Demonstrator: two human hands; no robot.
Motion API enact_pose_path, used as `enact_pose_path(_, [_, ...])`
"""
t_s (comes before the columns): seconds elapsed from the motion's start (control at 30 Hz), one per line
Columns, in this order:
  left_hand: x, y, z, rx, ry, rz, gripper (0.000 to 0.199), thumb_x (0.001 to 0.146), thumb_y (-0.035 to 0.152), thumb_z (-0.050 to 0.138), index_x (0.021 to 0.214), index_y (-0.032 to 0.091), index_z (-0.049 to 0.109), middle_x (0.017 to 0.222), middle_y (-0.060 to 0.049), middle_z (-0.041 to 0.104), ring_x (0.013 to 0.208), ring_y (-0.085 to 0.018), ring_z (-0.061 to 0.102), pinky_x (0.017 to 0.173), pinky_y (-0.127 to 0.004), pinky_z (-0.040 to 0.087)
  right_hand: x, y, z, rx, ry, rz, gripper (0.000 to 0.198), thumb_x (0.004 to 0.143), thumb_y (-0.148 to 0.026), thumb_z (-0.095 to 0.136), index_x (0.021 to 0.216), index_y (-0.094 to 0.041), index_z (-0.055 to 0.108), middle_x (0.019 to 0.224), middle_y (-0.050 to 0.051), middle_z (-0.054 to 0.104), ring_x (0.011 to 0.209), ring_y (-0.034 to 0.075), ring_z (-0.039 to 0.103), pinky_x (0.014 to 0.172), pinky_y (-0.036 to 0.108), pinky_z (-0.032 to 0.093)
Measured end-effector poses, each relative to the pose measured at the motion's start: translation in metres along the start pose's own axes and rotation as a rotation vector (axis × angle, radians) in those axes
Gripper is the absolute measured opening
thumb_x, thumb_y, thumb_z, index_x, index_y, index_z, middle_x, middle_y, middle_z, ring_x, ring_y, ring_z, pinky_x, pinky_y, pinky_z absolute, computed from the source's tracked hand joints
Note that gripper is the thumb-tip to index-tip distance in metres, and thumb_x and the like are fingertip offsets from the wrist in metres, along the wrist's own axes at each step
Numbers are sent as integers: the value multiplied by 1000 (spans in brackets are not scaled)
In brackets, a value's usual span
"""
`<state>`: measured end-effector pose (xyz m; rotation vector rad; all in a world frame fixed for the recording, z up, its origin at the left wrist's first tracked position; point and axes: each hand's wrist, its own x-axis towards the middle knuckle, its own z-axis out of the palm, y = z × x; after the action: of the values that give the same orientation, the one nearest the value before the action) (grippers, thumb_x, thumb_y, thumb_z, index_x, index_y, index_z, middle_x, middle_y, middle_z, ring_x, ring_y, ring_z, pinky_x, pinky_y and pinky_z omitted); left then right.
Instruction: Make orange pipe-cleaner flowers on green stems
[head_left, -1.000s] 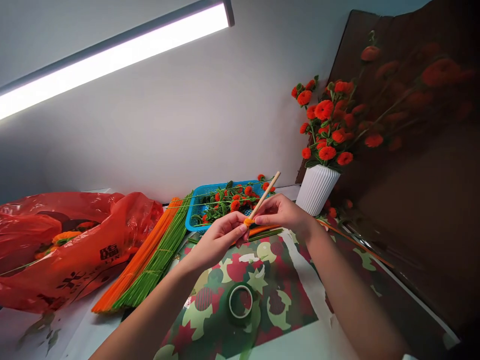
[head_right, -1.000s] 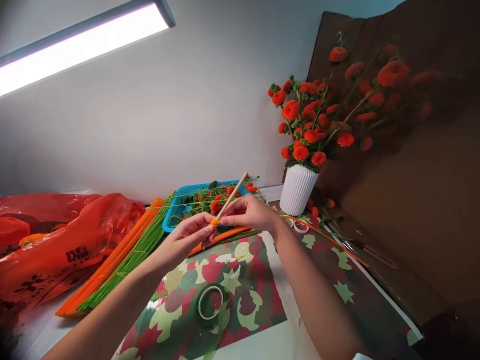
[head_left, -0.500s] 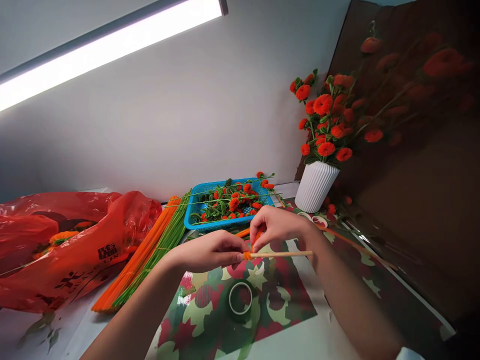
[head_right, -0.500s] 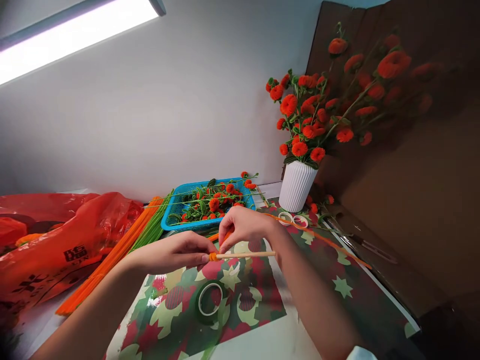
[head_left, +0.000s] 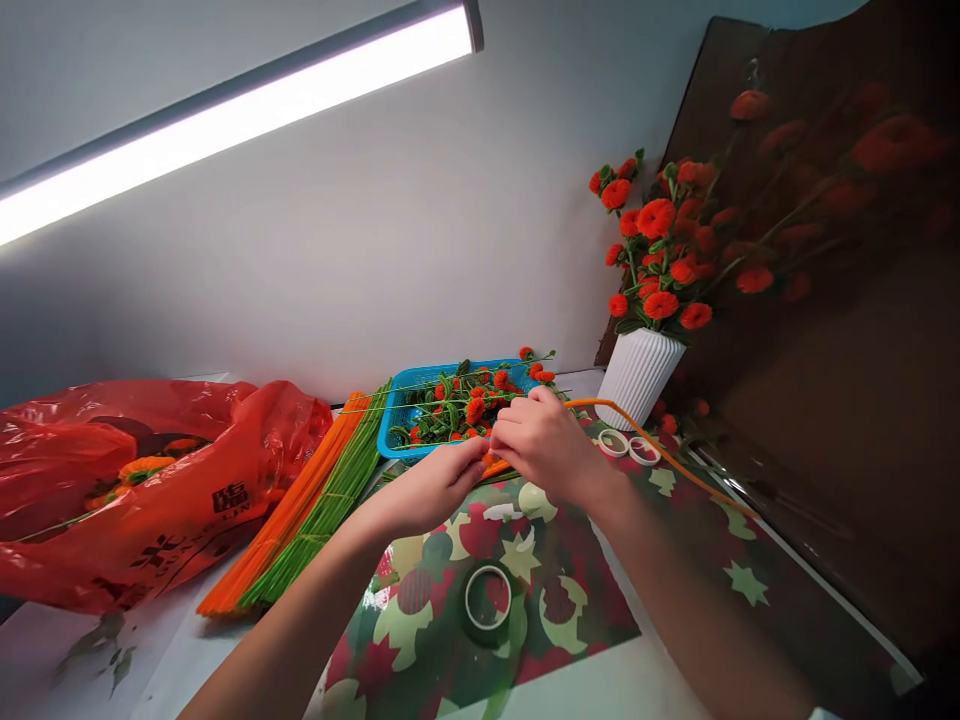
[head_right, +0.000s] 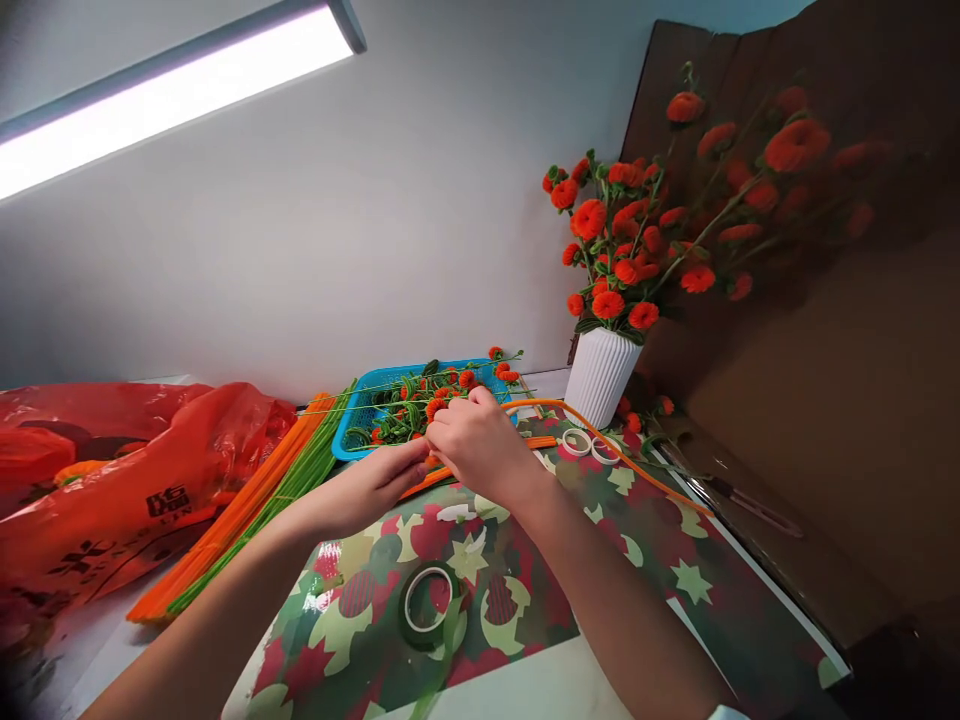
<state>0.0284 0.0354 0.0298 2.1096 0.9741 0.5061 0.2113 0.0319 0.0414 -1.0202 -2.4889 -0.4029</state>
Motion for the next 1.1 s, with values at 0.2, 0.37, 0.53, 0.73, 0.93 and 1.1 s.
enact_pose_path(0.2, [3, 2, 10, -103, 157, -10, 22, 94, 33, 39, 80, 20, 49, 68, 4, 41, 61, -13, 34, 56, -25, 32, -1, 1, 4, -104, 216, -33, 26, 92, -13, 49, 67, -16, 59, 65, 2, 62, 67, 16, 45, 71, 32, 25])
enact_pose_path(0.37, [9, -7, 19, -300, 314, 39, 23, 96, 35, 36, 93, 19, 51, 69, 4, 40, 60, -13, 32, 56, -24, 31, 0, 3, 7, 171, 309, 98, 21, 90, -16, 56, 70, -17, 62, 66, 1, 65, 67, 15, 52, 72, 32, 29])
enact_pose_path(0.53, [8, -5, 20, -408, 405, 106, 24, 96, 41, 39, 96, 19, 50, 70, 4, 38, 61, -12, 30, 56, -24, 29, 1, 12, 10, 866, 278, 412, 16, 81, -32, 68, 74, -18, 69, 70, 2, 68, 66, 15, 58, 68, 30, 40])
enact_pose_path(0.73, [-7, 9, -1, -217, 52, 146, 26, 96, 41, 37, 97, 21, 54, 70, 4, 39, 61, -13, 32, 56, -25, 30, -9, 39, 5, 1240, -202, 454, 36, 69, -48, 74, 63, -14, 67, 57, -2, 56, 53, 9, 47, 47, 21, 33])
enact_pose_path(0.93, [-11, 13, -16, 56, -207, 142, 25, 97, 33, 35, 95, 22, 57, 74, 1, 51, 64, -14, 42, 58, -25, 32, -13, 41, -3, 1045, -429, 399, 21, 70, -33, 73, 64, -13, 69, 57, -1, 58, 54, 9, 48, 47, 21, 33])
enact_pose_path(1.1, [-10, 4, -6, 193, -33, 76, 25, 94, 32, 41, 78, 22, 57, 60, 2, 47, 52, -14, 37, 49, -26, 24, -7, 26, 4, 637, -277, 339, 16, 76, -27, 71, 64, -16, 69, 60, 0, 65, 55, 11, 52, 56, 25, 34])
